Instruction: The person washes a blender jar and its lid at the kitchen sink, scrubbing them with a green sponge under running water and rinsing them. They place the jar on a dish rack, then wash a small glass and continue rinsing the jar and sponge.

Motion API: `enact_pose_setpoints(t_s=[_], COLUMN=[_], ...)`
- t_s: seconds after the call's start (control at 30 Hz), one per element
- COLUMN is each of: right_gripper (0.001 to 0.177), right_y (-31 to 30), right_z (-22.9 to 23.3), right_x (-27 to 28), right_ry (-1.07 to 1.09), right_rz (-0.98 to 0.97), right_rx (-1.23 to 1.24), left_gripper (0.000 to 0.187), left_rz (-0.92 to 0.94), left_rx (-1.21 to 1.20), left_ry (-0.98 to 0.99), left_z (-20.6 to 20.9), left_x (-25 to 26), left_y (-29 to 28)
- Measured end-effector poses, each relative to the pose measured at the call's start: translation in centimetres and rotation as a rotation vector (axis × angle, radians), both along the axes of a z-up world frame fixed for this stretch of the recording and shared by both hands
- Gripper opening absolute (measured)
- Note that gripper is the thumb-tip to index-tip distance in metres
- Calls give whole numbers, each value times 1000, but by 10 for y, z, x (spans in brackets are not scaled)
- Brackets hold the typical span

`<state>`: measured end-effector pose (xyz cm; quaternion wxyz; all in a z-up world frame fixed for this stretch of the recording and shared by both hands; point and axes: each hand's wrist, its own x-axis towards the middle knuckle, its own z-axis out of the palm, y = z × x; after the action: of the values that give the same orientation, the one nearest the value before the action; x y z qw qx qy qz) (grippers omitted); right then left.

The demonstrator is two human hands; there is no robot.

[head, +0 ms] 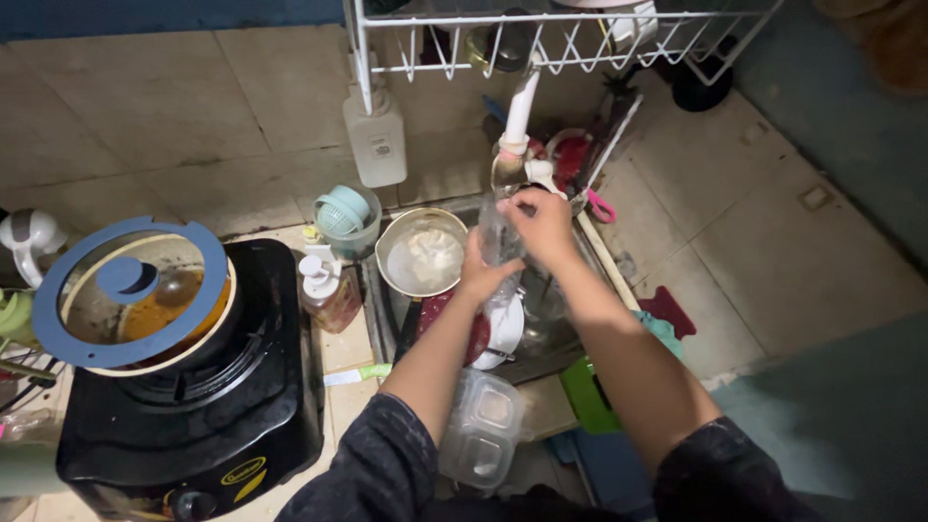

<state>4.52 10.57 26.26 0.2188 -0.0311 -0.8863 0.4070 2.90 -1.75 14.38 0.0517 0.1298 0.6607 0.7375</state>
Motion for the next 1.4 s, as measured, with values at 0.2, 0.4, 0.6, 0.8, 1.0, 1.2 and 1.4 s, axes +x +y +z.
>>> enact_pose_setpoints(t_s=[0.2,0.4,0.6,0.8,1.0,1.2,1.4], right_gripper=[43,81,72,52,14,12,29], right_y=[15,-28,-37,50,122,138,112], right_z=[-43,-81,-82,-102,-144,-109,-30], right_x=[10,61,53,-10,-75,-111,-108], right_ry=[-78,-800,-651,-670,-278,-91,-268], right_rz=[56,185,301,-8,-112,-222,2], right_rx=[-257,-609,-265,-973,-1556,-1515,-1346], left_gripper=[107,96,89,68,64,62,62], left_rz=[-103,-278,-221,-269,-368,-354,-404], left_rx=[311,361,385,497,543,540,538], left_ry=[-481,-973,-1098,-1106,-1190,-1213,-1166], left_z=[3,-61,-67,17,57,69,65], left_x=[13,35,25,20,54,59,45], left_y=[-17,-38,-56,-75,-38,-34,-33])
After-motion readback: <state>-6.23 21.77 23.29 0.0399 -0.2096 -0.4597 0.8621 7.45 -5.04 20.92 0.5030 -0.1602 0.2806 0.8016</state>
